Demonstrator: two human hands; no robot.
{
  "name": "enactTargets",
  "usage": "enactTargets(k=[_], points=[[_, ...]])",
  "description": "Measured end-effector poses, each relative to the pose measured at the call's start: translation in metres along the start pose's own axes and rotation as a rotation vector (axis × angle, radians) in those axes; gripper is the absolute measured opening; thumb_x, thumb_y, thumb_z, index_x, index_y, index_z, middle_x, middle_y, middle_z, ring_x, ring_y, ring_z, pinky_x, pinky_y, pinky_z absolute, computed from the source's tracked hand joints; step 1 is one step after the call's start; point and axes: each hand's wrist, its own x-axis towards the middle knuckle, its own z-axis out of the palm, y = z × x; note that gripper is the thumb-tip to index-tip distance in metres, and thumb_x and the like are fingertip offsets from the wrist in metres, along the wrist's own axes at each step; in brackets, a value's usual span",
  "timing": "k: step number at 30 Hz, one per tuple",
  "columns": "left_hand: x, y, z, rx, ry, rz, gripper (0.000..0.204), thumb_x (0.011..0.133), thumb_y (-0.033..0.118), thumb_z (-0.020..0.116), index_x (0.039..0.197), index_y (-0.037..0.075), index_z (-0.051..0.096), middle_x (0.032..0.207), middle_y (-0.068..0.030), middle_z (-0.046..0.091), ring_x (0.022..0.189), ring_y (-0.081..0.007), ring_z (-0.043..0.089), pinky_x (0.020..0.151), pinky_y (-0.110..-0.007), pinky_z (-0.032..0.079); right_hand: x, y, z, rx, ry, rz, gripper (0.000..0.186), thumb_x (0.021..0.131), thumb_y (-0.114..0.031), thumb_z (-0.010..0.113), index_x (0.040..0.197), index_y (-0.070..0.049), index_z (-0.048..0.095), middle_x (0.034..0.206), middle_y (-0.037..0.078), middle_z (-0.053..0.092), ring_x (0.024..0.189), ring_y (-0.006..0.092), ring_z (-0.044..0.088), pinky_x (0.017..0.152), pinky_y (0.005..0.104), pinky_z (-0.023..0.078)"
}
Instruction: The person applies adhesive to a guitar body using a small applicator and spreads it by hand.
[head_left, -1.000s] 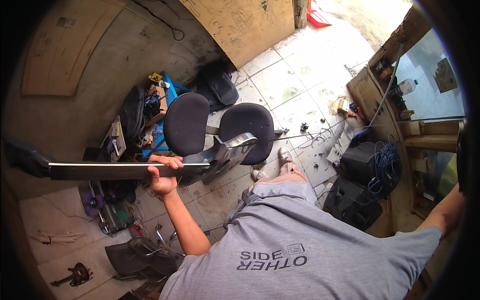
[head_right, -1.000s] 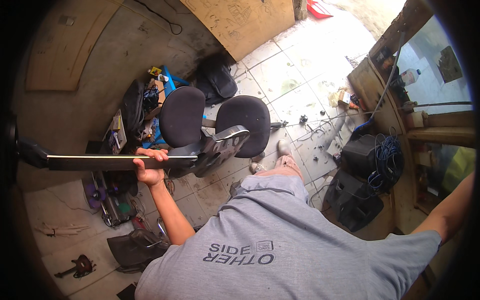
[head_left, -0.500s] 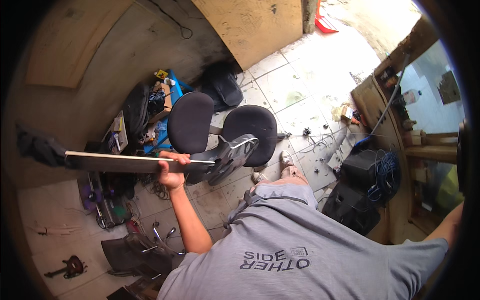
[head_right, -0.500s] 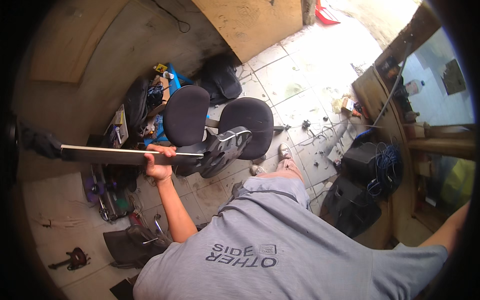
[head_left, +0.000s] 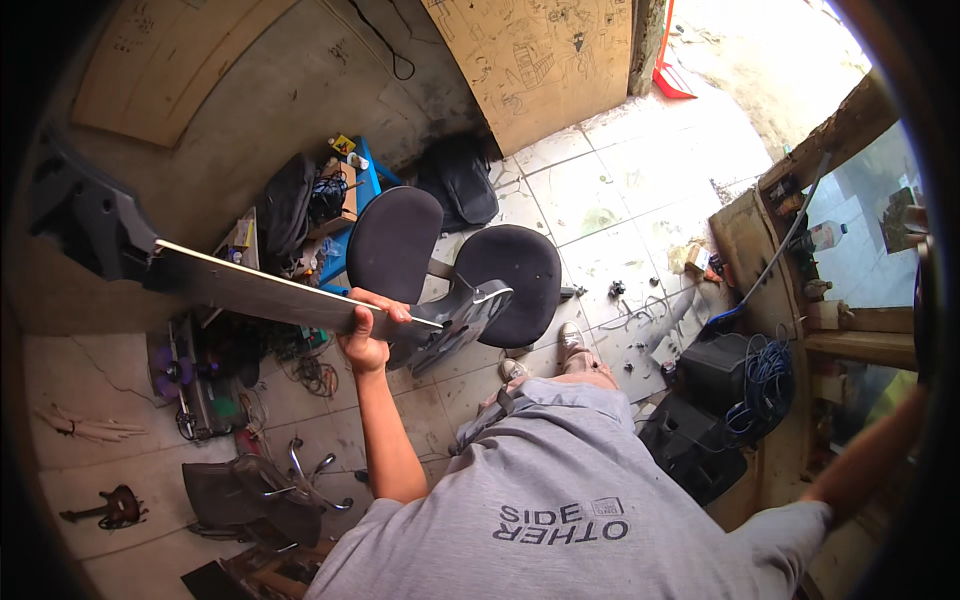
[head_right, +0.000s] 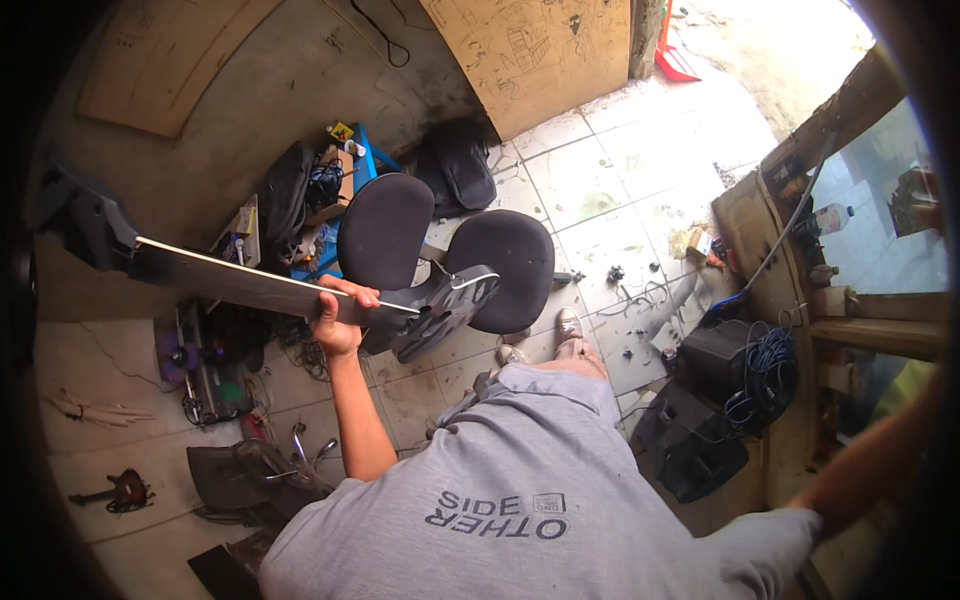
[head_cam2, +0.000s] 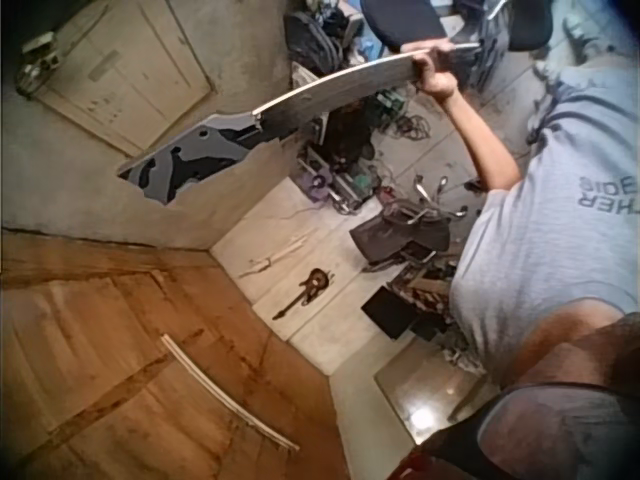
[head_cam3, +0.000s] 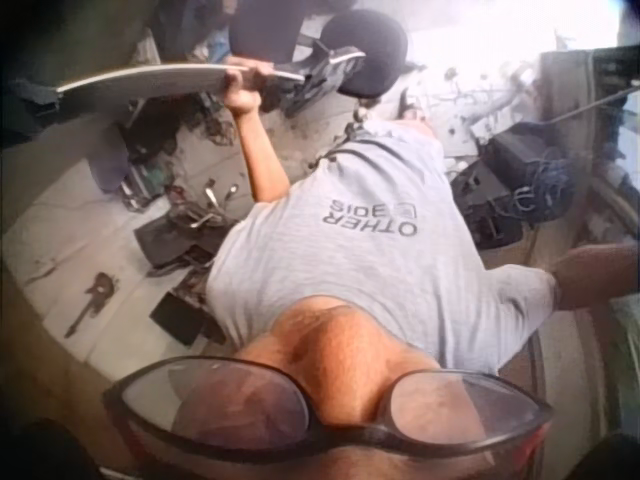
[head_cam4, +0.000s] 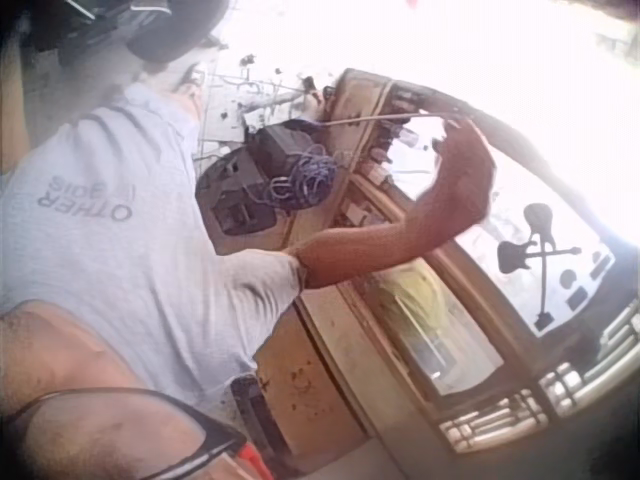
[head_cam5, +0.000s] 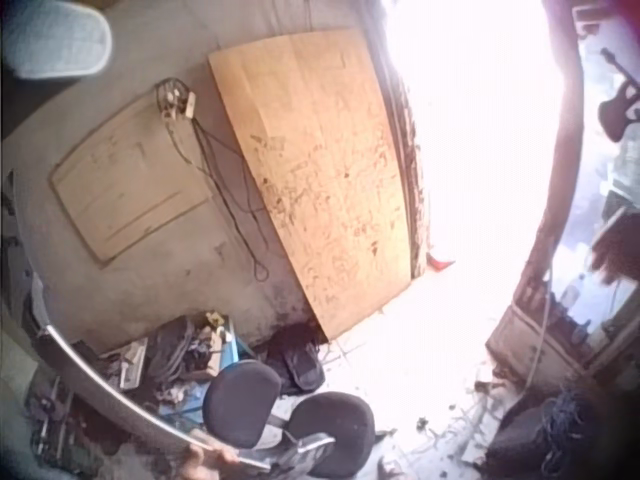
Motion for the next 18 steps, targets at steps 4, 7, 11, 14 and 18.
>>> enactTargets(k=[4,7,11,14,18], points=[[-0.009,0.030,0.007,-0.009,-0.021,0.026,0.054,0.102,0.057,0.066,0.098,0.003,0.060,0.078,-0.0135,0.068,0.072,-0.0277,0.071,0.083,-0.046,0.059,0.004,-0.028,0.167,0.714,-0.529,0.220,0.035,0.099,-0.014,0.075,0.130,0.000,0.070,0.114,0.013,0.077,0.096,0.0180,0.074,0.081,0.0322,0.061],[-0.003,0.039,0.015,-0.059,-0.085,0.060,0.055,0.101,0.057,0.065,0.098,0.003,0.059,0.078,-0.0140,0.069,0.074,-0.0283,0.072,0.084,-0.045,0.059,0.005,-0.086,0.262,0.715,-0.760,0.220,0.051,0.093,-0.026,0.083,0.135,0.000,0.069,0.122,0.016,0.077,0.087,0.0220,0.076,0.083,0.0372,0.060],[0.004,0.048,0.037,-0.092,-0.116,0.067,0.057,0.101,0.059,0.066,0.098,0.003,0.059,0.078,-0.0148,0.070,0.074,-0.0287,0.072,0.084,-0.045,0.059,-0.006,-0.104,0.355,0.765,-0.706,0.028,0.073,0.093,-0.043,0.083,0.144,0.004,0.061,0.129,0.024,0.073,0.079,0.0182,0.074,0.074,0.0350,0.059],[0.005,0.050,0.044,-0.085,-0.125,0.080,0.058,0.100,0.060,0.066,0.097,0.002,0.059,0.077,-0.0149,0.070,0.073,-0.0284,0.073,0.083,-0.045,0.059,-0.015,-0.128,0.389,0.775,-0.676,-0.004,0.069,0.095,-0.041,0.082,0.144,0.003,0.061,0.134,0.023,0.072,0.089,0.0257,0.078,0.081,0.0376,0.060],[0.004,0.049,0.050,-0.068,-0.129,0.064,0.059,0.099,0.061,0.067,0.097,0.002,0.059,0.077,-0.0148,0.070,0.073,-0.0280,0.073,0.082,-0.044,0.059,-0.021,-0.149,0.394,0.777,-0.593,0.078,0.035,0.093,-0.020,0.074,0.120,0.002,0.075,0.103,0.024,0.077,0.089,0.0362,0.077,0.084,0.0437,0.060]])
